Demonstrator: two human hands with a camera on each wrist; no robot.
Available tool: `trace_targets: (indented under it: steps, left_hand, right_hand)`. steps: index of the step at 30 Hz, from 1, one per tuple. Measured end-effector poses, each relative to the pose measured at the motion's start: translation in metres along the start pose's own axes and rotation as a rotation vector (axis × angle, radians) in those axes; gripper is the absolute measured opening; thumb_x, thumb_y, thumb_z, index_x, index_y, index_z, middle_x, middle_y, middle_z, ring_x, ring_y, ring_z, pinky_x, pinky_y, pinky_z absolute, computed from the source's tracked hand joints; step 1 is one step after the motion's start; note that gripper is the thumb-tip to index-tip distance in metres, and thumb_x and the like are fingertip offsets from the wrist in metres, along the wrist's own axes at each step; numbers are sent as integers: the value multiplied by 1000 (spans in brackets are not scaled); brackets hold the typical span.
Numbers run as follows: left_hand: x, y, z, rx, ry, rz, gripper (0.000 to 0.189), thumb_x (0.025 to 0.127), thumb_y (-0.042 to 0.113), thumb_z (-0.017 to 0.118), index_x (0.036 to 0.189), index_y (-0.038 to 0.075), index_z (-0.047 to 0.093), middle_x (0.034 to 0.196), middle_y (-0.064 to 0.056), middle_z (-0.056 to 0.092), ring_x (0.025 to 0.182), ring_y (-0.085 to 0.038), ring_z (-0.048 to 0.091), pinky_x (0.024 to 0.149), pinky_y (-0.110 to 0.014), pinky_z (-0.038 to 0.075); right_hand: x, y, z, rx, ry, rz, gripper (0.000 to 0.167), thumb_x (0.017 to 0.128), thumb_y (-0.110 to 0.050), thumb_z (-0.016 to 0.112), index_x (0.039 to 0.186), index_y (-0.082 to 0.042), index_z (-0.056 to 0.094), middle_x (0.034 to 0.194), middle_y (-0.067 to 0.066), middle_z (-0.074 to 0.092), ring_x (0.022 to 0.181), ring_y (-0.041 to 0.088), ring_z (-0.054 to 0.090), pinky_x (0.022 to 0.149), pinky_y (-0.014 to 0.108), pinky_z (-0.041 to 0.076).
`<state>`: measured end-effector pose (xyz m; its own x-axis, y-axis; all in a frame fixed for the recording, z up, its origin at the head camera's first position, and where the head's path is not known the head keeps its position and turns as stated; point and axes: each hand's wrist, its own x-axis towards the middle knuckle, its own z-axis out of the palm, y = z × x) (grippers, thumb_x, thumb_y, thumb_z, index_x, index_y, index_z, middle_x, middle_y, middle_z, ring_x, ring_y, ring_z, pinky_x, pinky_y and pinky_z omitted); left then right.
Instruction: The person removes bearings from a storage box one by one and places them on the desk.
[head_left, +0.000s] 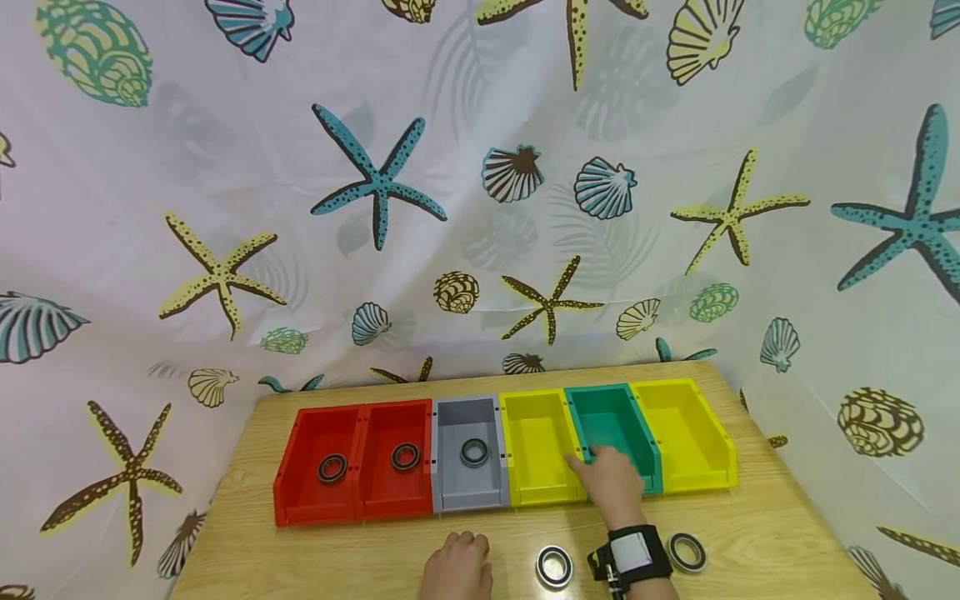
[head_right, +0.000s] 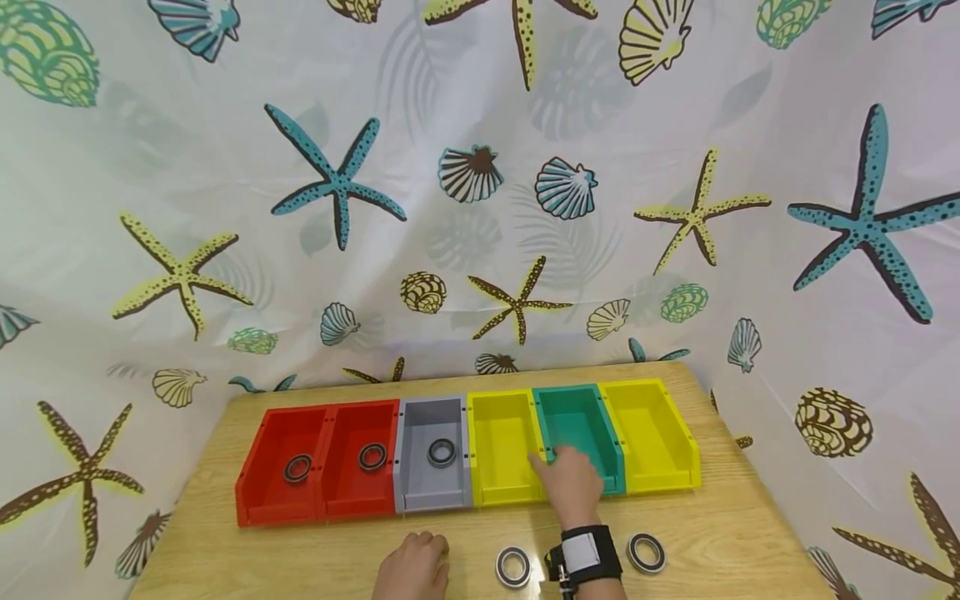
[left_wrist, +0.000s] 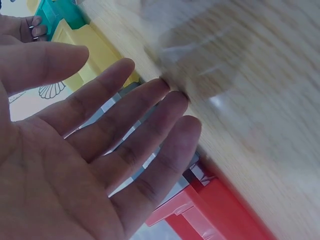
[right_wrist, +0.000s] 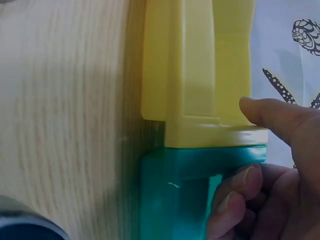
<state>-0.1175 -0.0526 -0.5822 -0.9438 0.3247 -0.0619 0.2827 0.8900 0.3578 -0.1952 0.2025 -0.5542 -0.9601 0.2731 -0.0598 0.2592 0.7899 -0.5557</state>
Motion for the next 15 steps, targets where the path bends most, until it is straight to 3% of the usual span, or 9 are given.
trace_targets:
  steps: [3,11,15]
  left_hand:
    - [0,1,1,5,13,7,14,82,17,82,87,10,71,80,-1,61,75,-20,58,59,-39,52]
    - [1,5,0,14,13,14,16,83,20,83,88,12,71,81,0,59,74,-19,57,59,-37,51]
    - [3,11,0,8,40,56,15,83,20,83,86,14,70,79,3,57,73,-17,57,58,-35,48]
  right_hand:
    - [0,2,3,-13,13,-3,60,94,-42,72,124,9,68,116,31,70,66,26,64,50,40,47]
    - [2,5,7,-4,50,0,54,91,-39,74,120,7,72,116,30,70,88,41,72,63,51,54]
    - [3,6,8,3,41,1,55,90,-39,74,120,7,72,117,30,70,94,43,71,66,53,54]
